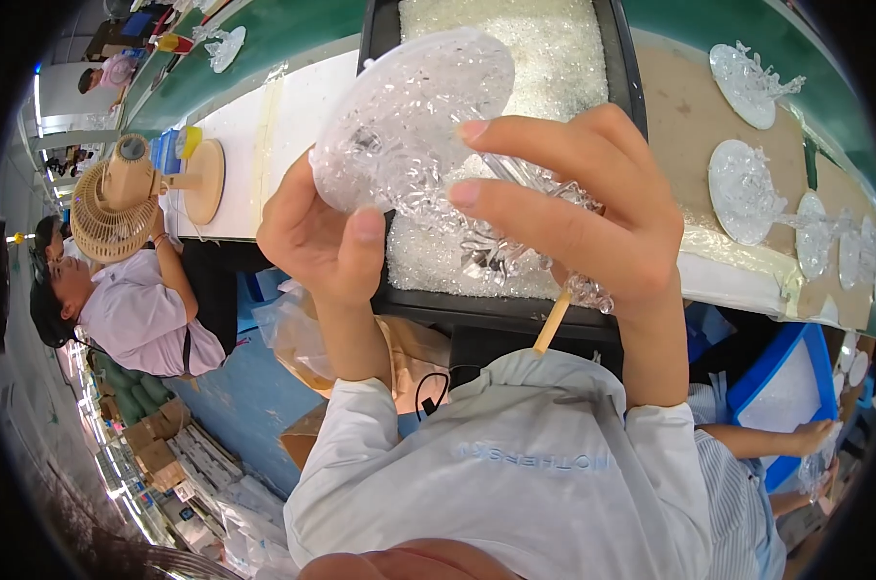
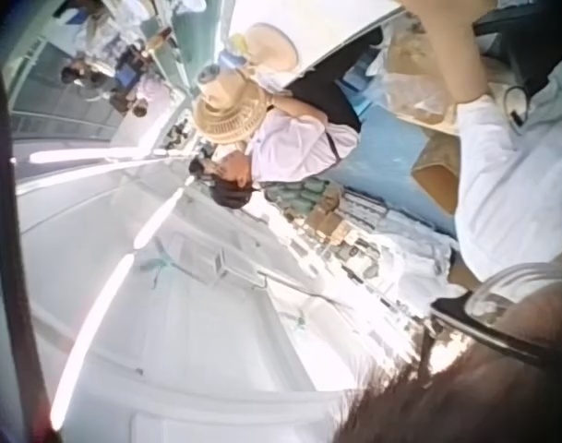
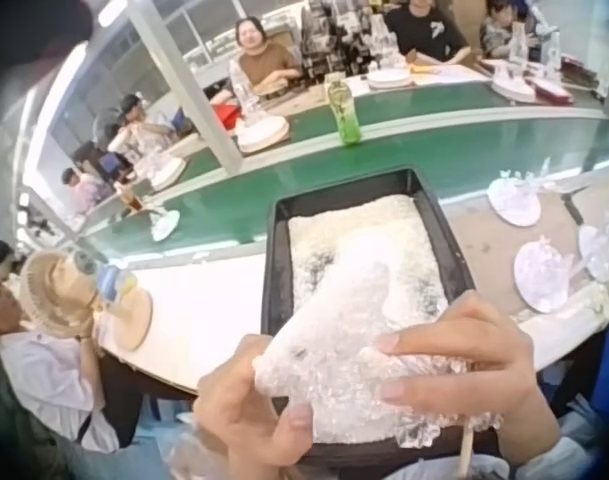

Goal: Cleaning and inspecting translucent crystal-like lamp components at a factory workbench using a small pick tool.

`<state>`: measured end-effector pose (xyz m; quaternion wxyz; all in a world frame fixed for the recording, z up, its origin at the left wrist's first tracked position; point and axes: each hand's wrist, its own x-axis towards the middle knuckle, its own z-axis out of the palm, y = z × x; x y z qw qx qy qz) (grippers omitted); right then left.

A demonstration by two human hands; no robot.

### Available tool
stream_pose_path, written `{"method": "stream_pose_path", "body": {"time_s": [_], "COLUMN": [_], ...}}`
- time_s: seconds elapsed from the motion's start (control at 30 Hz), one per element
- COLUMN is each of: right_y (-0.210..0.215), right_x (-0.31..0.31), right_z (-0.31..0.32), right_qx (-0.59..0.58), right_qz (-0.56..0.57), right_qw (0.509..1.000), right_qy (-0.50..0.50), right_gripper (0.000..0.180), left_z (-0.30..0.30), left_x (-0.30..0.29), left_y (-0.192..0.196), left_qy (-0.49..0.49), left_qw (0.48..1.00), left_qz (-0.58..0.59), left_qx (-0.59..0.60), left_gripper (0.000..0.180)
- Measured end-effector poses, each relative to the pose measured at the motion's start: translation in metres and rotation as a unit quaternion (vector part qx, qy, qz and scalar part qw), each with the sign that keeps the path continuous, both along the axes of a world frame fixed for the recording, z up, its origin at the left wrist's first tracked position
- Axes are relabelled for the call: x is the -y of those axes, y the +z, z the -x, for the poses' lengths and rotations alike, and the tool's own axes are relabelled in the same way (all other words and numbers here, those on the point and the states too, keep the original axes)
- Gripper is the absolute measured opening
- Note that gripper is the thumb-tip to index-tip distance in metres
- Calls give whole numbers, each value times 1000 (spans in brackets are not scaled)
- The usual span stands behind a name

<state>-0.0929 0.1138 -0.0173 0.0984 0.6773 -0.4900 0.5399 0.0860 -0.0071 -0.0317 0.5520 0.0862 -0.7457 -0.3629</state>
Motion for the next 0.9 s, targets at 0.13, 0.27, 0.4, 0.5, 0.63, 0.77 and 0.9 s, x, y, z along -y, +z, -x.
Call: {"method": "stream_pose_path", "body": {"time_s": [0.13,0.27,0.4,0.5,0.63,0.77,0.9], "right_y": [0,-5,-3,-2,1,1,2], "right_x": [1,3,0,-1,-4,-11,-13], "right_z": [1,6,7,4,-5,-7,-9], "right_qx": [-5,9,27,-17,-32,-56,-52], "right_qz": [12,-17,-20,-27,18,44,56], "right_qw": [1000,999,999,999,999,996,996], "right_qy": [2,34,26,22,-23,-49,-50], "right_gripper": [37,24,22,23,35,36,35], "left_z": [-5,0,17,4,-7,-7,-11], "left_x": [6,1,-10,-8,-9,-10,-8], "left_y": [-4,0,8,9,15,14,14], "left_qy": [21,10,55,114,183,194,199], "left_qw": [998,998,993,987,957,952,952], "left_qz": [47,50,-33,111,221,233,229], "left_qx": [42,40,-97,-31,49,50,48], "left_gripper": [41,41,36,32,24,18,16]}}
